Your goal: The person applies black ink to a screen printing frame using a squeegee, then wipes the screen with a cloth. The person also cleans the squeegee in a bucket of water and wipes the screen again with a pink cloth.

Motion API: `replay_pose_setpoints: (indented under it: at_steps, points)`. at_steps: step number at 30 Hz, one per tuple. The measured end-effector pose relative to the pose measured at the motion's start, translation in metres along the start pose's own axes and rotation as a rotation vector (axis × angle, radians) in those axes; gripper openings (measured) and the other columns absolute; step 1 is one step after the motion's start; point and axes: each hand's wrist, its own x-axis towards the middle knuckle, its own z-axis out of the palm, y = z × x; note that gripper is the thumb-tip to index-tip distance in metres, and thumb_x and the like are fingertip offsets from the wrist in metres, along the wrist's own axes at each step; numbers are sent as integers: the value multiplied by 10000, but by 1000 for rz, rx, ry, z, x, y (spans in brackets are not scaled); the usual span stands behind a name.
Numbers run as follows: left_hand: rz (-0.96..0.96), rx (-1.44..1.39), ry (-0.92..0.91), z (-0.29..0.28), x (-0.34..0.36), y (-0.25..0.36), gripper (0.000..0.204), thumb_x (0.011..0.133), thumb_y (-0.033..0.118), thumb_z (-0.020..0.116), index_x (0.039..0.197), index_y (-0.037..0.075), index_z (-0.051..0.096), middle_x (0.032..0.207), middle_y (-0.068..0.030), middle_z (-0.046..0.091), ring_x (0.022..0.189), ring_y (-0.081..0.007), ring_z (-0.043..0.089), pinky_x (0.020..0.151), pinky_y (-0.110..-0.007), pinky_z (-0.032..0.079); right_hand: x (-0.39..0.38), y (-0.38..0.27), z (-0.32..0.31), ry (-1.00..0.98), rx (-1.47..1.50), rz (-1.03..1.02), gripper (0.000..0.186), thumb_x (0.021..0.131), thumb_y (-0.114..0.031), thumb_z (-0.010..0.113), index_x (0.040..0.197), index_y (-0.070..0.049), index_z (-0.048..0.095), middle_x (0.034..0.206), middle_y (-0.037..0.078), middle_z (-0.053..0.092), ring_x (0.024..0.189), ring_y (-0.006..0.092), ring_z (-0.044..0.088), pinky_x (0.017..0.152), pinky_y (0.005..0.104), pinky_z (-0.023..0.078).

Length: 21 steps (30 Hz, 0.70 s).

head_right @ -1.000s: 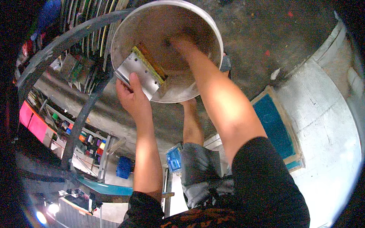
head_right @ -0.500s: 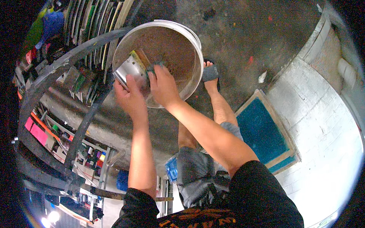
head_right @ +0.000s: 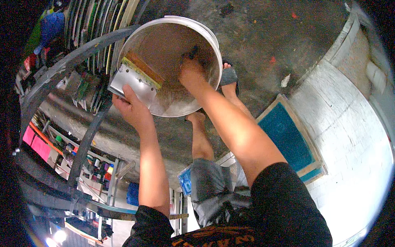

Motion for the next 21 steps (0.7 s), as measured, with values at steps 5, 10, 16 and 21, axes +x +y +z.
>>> replay_pose_setpoints:
  at_steps: [5,10,16,21]
  points:
    - [-82,-49,-44,-12,-5,-10,498,1040,326,618,1330,-59,494,1211,-155,645,1066,-202,617,928,-329,488,77,30,18,-9,-379,97,358,923,-179,637,1234,-4,654,1153,270,676,1142,399,653,992,478,534]
    - [-104,-73,-100,-12,-16,-12,505,1025,365,634,1307,-38,521,1226,-147,654,1063,-210,613,932,-353,489,72,18,31,-322,168,261,334,911,-217,659,1198,-52,703,1141,187,682,1113,331,648,982,422,508]
    - [-69,65,-33,-8,-15,-8,479,1039,385,587,1264,-37,566,1157,-168,680,998,-242,642,879,-368,498,-27,6,-10,-275,1063,-31,359,969,-280,586,1194,-10,663,1077,129,670,976,245,622,879,396,491]
    - [-152,127,-227,-4,-24,21,398,1057,348,559,1213,-12,626,1051,-105,721,940,-171,652,850,-334,504,-58,-26,-37,-153,829,-203,386,996,-329,603,1146,26,632,1038,144,671,967,253,642,878,371,500]
